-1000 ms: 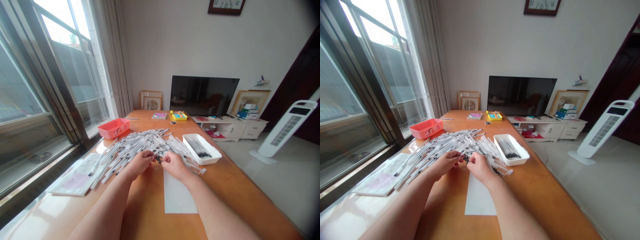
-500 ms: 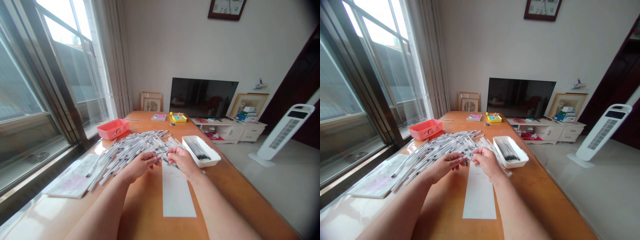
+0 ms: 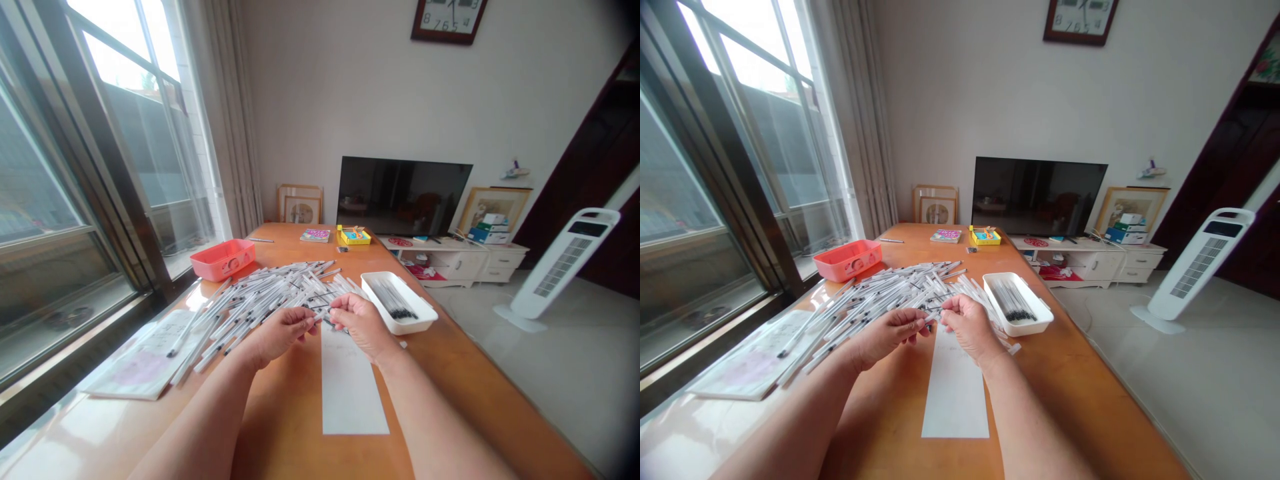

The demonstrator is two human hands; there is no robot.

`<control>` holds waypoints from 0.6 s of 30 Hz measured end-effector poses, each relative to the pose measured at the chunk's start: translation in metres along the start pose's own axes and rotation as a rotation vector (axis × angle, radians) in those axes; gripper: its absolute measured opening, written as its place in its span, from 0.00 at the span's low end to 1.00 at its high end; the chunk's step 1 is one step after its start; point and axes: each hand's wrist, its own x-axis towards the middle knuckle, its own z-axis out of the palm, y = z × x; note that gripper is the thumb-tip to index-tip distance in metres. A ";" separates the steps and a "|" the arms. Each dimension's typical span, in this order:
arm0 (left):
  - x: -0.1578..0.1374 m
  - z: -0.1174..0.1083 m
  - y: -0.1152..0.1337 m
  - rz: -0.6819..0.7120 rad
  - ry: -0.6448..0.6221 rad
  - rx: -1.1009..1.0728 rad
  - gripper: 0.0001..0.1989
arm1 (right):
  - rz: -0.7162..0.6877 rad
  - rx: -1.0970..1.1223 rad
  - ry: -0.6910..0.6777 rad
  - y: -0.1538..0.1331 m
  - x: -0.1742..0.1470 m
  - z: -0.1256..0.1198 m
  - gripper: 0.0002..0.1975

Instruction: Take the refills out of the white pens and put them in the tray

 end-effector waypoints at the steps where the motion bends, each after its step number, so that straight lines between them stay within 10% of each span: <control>1: 0.000 0.000 0.000 -0.002 0.000 -0.003 0.16 | -0.001 -0.003 -0.005 0.000 0.000 0.001 0.10; 18: 0.001 0.000 -0.003 0.000 -0.025 0.004 0.21 | -0.021 -0.040 -0.028 -0.002 -0.002 0.002 0.08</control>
